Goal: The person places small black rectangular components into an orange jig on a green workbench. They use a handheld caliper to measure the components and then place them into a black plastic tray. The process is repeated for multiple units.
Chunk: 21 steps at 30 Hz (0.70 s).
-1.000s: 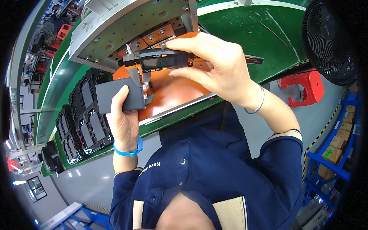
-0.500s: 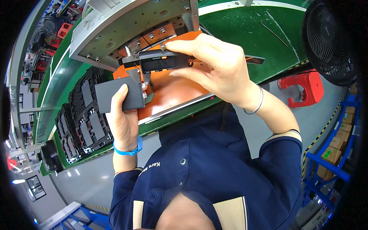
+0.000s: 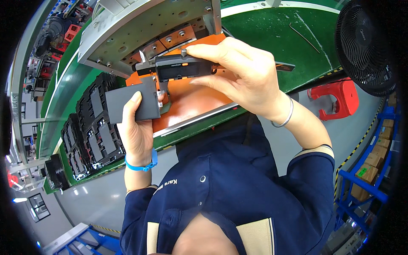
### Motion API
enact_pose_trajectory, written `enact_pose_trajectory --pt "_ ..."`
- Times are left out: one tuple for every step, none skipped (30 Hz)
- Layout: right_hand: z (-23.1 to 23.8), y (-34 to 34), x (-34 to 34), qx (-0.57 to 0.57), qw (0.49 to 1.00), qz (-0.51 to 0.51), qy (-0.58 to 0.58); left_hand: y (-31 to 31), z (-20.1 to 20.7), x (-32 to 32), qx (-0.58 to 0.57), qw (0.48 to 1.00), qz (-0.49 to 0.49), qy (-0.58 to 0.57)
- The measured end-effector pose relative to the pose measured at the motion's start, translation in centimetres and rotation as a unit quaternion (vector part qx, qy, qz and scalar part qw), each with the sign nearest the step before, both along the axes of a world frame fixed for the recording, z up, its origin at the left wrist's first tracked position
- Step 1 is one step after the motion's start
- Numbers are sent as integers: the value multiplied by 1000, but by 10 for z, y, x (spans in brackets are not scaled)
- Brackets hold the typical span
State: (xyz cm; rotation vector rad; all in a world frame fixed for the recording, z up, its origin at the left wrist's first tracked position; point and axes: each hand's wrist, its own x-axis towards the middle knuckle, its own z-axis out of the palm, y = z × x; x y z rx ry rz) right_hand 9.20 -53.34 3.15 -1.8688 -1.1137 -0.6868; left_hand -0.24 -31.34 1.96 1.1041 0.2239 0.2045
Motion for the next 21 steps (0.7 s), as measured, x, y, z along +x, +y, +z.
enact_pose_trajectory --pt "2 -2 -2 -8 1000 -1 17 0 0 0 2 1000 -5 -8" --pt "4 -4 -5 -16 999 -3 33 1 -1 0 4 1000 -11 -16" --pt "5 -5 -7 -24 998 -5 50 1 -1 0 6 1000 -16 -24" --pt "5 -5 -8 -26 999 -1 44 0 -2 0 4 1000 -3 -19" --pt "5 -4 -9 -28 999 2 37 0 -3 0 2 1000 10 -15" --pt "5 -4 -9 -30 999 5 31 -1 -5 0 0 1000 24 -10" --pt "3 -3 -9 -26 999 8 26 -1 -6 0 4 1000 28 -10" --pt "0 -3 -9 -22 999 12 21 0 -7 0 7 999 33 -9" --pt "-2 -3 -9 -18 1000 15 16 0 -7 0 10 999 38 -9" --pt "-2 -3 -8 -18 1000 16 14 0 -8 0 6 999 35 -7" --pt "-2 -2 -8 -18 1000 17 12 1 -9 0 1 999 32 -5" --pt "-3 -2 -8 -17 1000 19 10 1 -9 -1 -3 1000 29 -4" --pt "-3 -1 -8 -14 1000 18 6 1 -8 -1 -4 1000 28 -3" --pt "-4 0 -7 -12 1000 18 2 1 -7 -1 -5 1000 27 -2" --pt "-4 0 -7 -9 1000 18 -3 1 -6 -1 -6 1000 26 -1" --pt "-4 -1 -8 -15 1000 17 4 1 -7 -1 -7 1000 26 1" --pt "-3 -2 -8 -22 1000 15 10 2 -8 0 -8 1000 25 3" --pt "-3 -3 -9 -29 999 13 16 2 -8 0 -9 1000 25 5" --pt "-3 -3 -9 -27 999 13 13 2 -7 0 -12 1000 23 9" --pt "-4 -2 -9 -25 1000 13 11 1 -6 1 -15 1000 22 13" --pt "-4 -2 -9 -24 1000 13 8 1 -6 1 -18 1000 20 16"
